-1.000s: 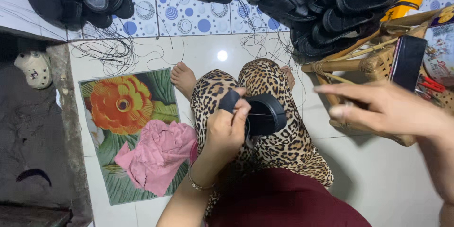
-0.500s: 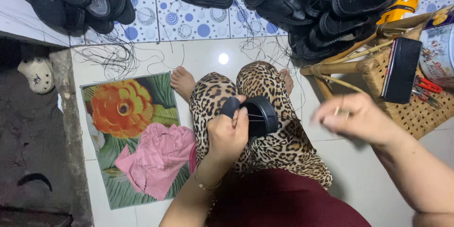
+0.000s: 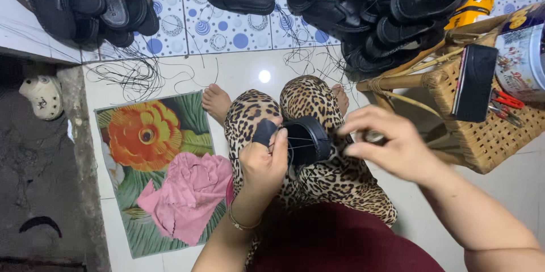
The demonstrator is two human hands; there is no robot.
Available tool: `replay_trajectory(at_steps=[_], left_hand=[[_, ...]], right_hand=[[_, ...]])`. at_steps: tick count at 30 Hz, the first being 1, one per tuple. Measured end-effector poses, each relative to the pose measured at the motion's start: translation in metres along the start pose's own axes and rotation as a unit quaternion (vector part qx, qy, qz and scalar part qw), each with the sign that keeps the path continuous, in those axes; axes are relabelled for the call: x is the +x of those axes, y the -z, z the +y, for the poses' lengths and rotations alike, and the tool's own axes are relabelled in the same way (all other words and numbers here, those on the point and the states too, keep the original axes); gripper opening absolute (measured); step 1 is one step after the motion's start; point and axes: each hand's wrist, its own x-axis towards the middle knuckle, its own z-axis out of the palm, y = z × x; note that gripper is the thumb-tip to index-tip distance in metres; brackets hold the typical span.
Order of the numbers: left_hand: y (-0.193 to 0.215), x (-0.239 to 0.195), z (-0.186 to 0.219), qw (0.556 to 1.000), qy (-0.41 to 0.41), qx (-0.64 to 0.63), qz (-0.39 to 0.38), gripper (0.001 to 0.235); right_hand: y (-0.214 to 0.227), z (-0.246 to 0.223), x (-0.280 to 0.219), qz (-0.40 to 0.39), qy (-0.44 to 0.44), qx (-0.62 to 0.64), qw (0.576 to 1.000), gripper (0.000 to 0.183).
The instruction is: The person sits on the floor and sews a black shoe using a needle and thread. They hold the shoe in their left hand and use their right hand to push the needle through the sole and upper, pulling the thread tight repeatedly.
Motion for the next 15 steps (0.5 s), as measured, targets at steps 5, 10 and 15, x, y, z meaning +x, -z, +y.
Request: replay_trajectory(at_steps=[5, 10, 15], left_hand=[[0.007, 0.001, 0.012, 0.998, 0.037, -0.056, -0.002, 0.019], [0.011, -0.014, 0.004, 0.951, 0.166, -0.254, -0.063, 0.023], [0.017, -0.005, 0.047, 0.873, 0.299, -0.358, -0.141, 0.033]], right_hand=[[-0.015, -0.007, 0.005, -0.092, -0.035, 0.141, 0.985, 0.015], [-0.015, -0.008, 0.01, -0.207, -0.06, 0.249, 0.944, 0.026], [-0.051, -0.018, 0.011, -0.093, 0.121, -0.098, 0.983, 0.018]])
